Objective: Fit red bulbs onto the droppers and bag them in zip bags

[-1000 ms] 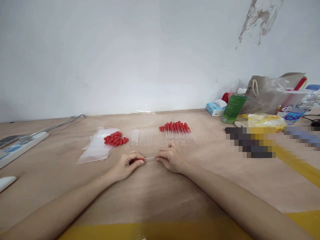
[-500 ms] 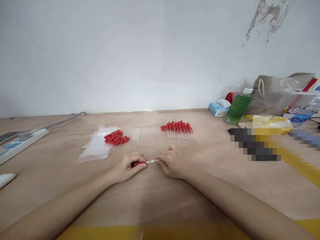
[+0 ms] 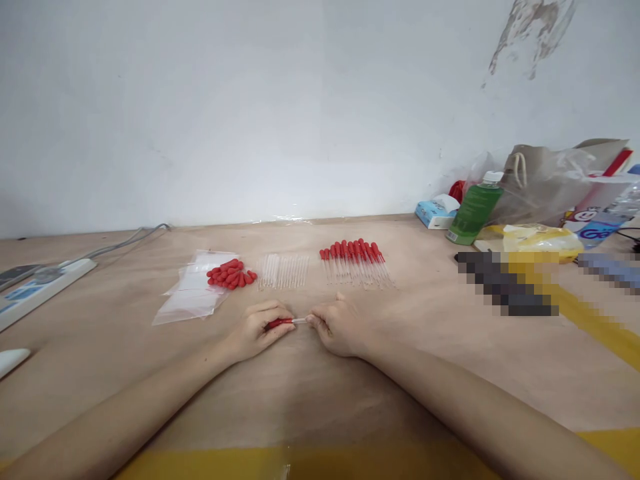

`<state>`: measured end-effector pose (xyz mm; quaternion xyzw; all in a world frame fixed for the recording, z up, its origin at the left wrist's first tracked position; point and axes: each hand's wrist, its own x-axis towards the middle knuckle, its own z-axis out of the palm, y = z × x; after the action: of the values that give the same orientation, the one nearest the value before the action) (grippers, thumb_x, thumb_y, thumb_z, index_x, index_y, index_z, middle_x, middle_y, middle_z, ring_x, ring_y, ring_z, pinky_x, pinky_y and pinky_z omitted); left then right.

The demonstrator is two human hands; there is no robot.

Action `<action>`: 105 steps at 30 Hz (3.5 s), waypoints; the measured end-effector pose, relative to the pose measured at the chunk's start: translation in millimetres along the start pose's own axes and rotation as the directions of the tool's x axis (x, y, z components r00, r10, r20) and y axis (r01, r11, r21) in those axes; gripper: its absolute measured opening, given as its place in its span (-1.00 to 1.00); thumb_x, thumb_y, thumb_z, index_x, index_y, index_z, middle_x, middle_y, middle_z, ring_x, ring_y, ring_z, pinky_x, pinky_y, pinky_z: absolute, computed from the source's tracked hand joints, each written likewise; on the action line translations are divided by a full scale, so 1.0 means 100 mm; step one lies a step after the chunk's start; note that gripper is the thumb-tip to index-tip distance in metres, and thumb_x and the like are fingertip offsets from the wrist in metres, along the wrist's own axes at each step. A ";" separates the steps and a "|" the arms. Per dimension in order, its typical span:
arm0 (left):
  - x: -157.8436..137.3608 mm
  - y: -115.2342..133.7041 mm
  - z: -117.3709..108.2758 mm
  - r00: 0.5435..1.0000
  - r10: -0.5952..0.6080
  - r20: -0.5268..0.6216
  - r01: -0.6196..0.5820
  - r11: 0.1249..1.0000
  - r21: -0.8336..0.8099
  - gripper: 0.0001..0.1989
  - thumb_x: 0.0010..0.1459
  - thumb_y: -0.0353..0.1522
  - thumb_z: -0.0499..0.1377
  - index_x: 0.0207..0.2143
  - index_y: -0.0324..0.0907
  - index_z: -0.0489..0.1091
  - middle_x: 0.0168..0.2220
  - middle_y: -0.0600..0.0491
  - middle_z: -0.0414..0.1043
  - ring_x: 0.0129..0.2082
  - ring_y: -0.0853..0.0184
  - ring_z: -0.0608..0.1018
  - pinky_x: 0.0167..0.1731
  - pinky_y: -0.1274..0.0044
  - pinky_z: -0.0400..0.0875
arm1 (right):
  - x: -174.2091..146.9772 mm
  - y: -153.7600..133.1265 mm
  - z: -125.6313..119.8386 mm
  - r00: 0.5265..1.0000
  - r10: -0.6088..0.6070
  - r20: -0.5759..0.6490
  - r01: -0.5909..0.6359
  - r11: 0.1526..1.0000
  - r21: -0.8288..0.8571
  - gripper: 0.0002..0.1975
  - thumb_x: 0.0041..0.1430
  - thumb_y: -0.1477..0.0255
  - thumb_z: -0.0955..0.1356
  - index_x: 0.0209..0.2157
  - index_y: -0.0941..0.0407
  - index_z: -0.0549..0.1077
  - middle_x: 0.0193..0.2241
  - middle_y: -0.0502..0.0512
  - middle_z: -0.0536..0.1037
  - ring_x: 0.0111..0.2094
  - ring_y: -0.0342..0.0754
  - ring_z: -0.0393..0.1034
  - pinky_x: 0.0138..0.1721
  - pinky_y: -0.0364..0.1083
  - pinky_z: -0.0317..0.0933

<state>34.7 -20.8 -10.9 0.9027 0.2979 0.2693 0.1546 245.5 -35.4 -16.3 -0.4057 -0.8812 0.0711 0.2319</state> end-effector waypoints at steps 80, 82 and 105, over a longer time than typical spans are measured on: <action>0.46 -0.61 -0.57 0.921 -0.375 -0.109 0.289 0.467 0.836 -0.74 0.03 -0.46 -0.02 -0.58 -0.27 0.43 -0.50 -0.18 0.45 -0.39 0.13 0.43 -0.33 0.35 0.07 | -0.11 0.30 -0.08 0.926 -0.275 -0.258 0.178 0.923 -0.342 -0.82 0.21 0.48 0.16 -0.28 0.18 0.36 -0.41 0.11 0.49 -0.42 -0.11 0.31 -0.31 -0.09 0.04; 0.47 -0.61 -0.55 0.912 -0.397 -0.102 0.295 0.466 0.834 -0.77 -0.02 -0.49 0.00 -0.60 -0.27 0.42 -0.53 -0.17 0.45 -0.43 0.16 0.45 -0.33 0.37 0.07 | -0.12 0.29 -0.07 0.932 -0.245 -0.266 0.160 0.939 -0.304 -0.82 0.21 0.48 0.16 -0.28 0.18 0.36 -0.41 0.11 0.50 -0.40 -0.11 0.32 -0.31 -0.09 0.04; 0.05 0.03 -0.06 0.998 -0.021 -0.054 0.030 0.986 0.164 -0.73 0.08 -0.48 0.01 -0.18 -0.16 0.38 -0.24 0.00 0.39 -0.29 0.35 0.44 -0.27 0.52 0.33 | -0.14 0.31 -0.08 0.951 -0.104 -0.291 0.057 0.984 -0.168 -0.83 0.17 0.48 0.19 -0.27 0.16 0.38 -0.35 0.13 0.48 -0.34 -0.09 0.30 -0.26 -0.07 0.03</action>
<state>36.2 -18.9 -2.6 0.9011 0.3347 0.2653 0.0753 277.8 -25.8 -24.0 -0.3924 -0.8547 -0.0703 0.3325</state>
